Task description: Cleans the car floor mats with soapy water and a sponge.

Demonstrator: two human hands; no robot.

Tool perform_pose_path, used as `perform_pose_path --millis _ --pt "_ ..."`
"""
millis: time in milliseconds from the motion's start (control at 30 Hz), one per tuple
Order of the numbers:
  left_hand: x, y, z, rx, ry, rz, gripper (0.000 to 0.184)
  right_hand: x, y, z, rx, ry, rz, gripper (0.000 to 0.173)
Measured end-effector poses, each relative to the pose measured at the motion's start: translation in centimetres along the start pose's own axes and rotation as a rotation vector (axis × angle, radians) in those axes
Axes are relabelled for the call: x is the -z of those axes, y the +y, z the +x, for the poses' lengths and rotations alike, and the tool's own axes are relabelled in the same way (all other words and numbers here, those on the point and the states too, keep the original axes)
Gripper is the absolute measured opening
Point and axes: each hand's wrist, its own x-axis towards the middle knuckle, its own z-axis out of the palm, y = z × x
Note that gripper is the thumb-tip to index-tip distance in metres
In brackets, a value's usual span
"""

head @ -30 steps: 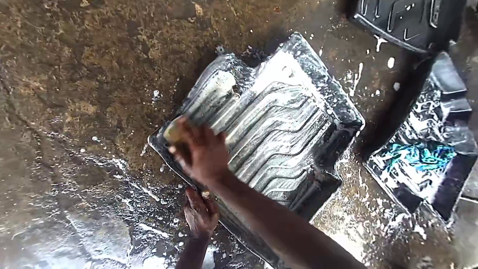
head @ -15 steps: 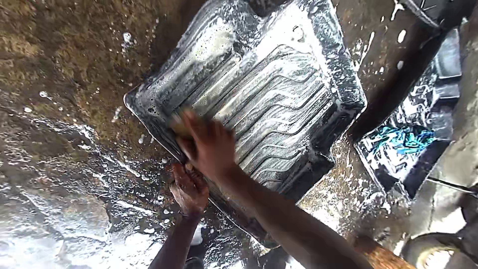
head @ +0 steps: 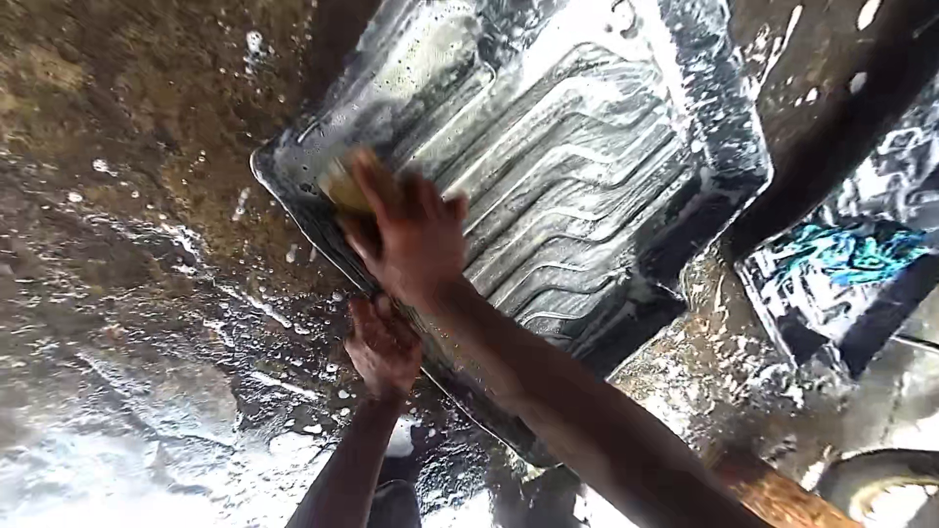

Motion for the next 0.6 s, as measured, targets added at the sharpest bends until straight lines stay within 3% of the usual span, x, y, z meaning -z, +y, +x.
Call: perform_pose_path --millis 67,100,200,267,333,500,533,600 --pt "0.0 0.2 0.5 0.001 0.012 -0.007 0.032 0.3 -0.6 1.6 0.019 -0.005 0.011 0.059" --pt "-0.1 0.2 0.4 -0.003 0.041 0.002 0.031 1.5 0.7 -1.3 0.041 -0.033 0.025 0.058" --pt "-0.6 0.3 0.3 -0.008 0.111 0.026 0.031 5.5 7.5 -17.1 0.007 -0.151 -0.026 0.056" --pt "-0.9 0.4 0.2 -0.017 0.119 0.027 0.031 6.7 9.8 -22.1 -0.001 -0.146 -0.083 0.049" --pt "-0.6 0.7 0.2 0.004 0.08 0.02 0.031 5.7 8.1 -18.5 0.002 -0.139 -0.094 0.052" --pt "-0.2 -0.4 0.2 0.027 -0.027 -0.016 0.038 -0.4 -1.2 0.9 -0.052 0.028 0.018 0.059" --pt "-0.3 -0.7 0.4 0.037 -0.04 -0.026 0.04 -0.5 -1.9 2.5 -0.039 -0.01 0.036 0.061" --pt "-0.1 -0.2 0.7 0.011 0.013 -0.032 0.044 1.0 -0.4 0.5 0.019 -0.116 0.079 0.061"
